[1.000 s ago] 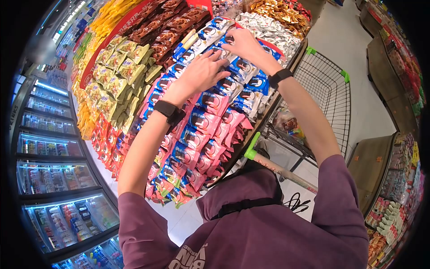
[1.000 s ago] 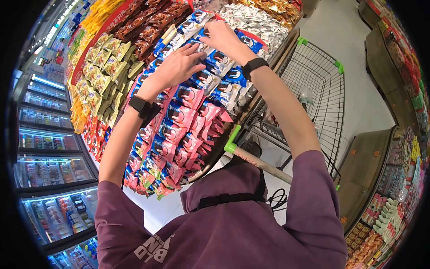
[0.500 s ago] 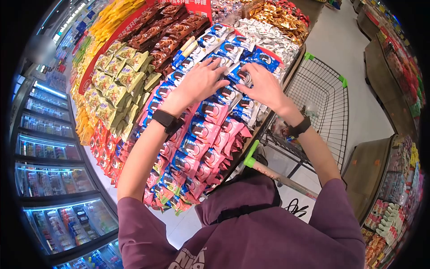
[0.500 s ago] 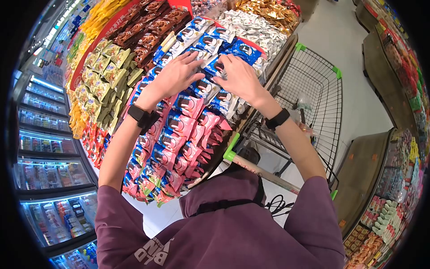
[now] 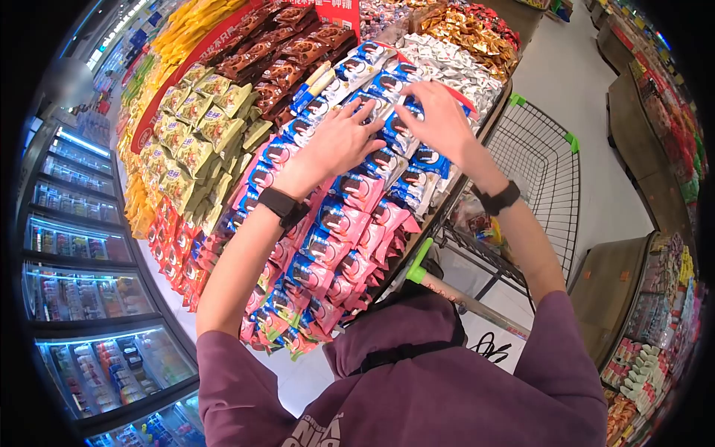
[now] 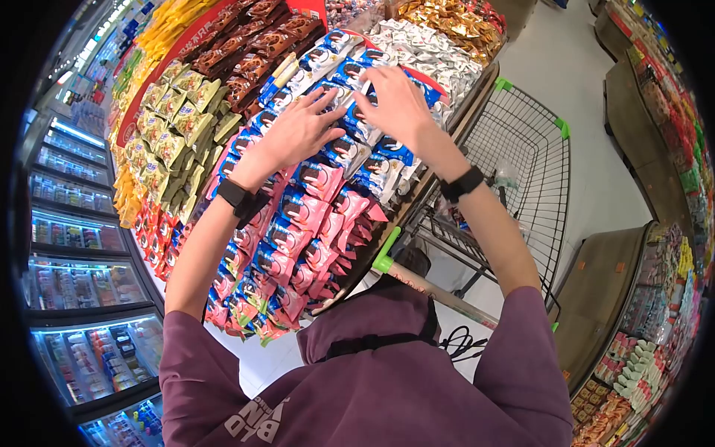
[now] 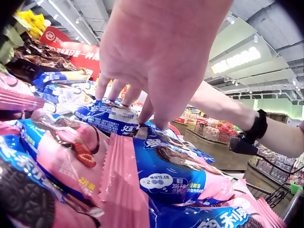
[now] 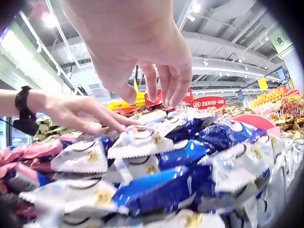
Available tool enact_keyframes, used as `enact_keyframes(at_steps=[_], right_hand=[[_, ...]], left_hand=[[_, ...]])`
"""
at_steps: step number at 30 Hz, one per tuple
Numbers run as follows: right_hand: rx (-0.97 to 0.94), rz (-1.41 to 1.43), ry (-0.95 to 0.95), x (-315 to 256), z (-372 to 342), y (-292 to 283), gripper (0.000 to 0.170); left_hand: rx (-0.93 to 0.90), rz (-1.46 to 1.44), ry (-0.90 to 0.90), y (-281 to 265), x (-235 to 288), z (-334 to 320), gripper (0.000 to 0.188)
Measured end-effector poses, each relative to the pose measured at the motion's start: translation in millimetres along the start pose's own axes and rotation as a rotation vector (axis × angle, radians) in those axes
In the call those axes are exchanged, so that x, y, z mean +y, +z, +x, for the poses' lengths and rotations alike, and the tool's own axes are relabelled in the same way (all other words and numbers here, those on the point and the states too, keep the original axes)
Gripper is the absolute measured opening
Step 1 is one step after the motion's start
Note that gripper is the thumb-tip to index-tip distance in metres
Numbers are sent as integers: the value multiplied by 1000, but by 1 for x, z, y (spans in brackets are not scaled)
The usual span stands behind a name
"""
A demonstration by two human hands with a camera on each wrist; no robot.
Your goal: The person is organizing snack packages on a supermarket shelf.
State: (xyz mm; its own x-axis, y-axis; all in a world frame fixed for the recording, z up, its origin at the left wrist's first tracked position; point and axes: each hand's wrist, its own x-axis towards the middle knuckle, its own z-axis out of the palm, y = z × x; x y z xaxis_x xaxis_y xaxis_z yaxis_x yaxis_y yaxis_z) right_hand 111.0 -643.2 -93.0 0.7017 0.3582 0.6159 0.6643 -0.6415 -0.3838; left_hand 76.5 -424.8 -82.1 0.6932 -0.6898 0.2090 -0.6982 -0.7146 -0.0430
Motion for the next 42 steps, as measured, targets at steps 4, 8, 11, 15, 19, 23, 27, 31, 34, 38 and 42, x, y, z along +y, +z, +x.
enact_keyframes(at_steps=[4, 8, 11, 15, 19, 23, 27, 31, 34, 38, 42], right_hand=[[-54, -42, -11, 15, 51, 15, 31], [-43, -96, -44, 9, 88, 47, 38], [-178, -137, 79, 4, 100, 66, 44], [-191, -187, 116, -2, 106, 72, 45], [-169, -178, 101, 0, 114, 73, 41], [-154, -155, -10, 10, 113, 80, 39], [15, -34, -36, 22, 109, 69, 39], [-1, 103, 74, 61, 96, 32, 37], [-181, 79, 91, 92, 69, 7, 36], [-297, -22, 68, 101, 57, 9, 43], [-287, -160, 59, 96, 58, 17, 47]], left_hand=[[-24, 9, -7, 1, 0, 3, 43], [-26, -6, -18, 2, -2, 2, 44], [-27, -8, -21, 2, -1, 2, 44], [-17, -23, -23, 3, -2, 2, 44], [-10, -29, -21, 3, -3, 1, 44], [-18, -12, -21, 4, -3, 1, 44], [-16, -11, -13, 4, -4, 0, 43], [-14, -12, -9, 2, -3, -1, 42], [-11, -14, -9, 1, -2, -1, 42], [-23, -23, -14, -3, 0, 0, 41], [-17, -34, -5, -3, 0, 0, 41]])
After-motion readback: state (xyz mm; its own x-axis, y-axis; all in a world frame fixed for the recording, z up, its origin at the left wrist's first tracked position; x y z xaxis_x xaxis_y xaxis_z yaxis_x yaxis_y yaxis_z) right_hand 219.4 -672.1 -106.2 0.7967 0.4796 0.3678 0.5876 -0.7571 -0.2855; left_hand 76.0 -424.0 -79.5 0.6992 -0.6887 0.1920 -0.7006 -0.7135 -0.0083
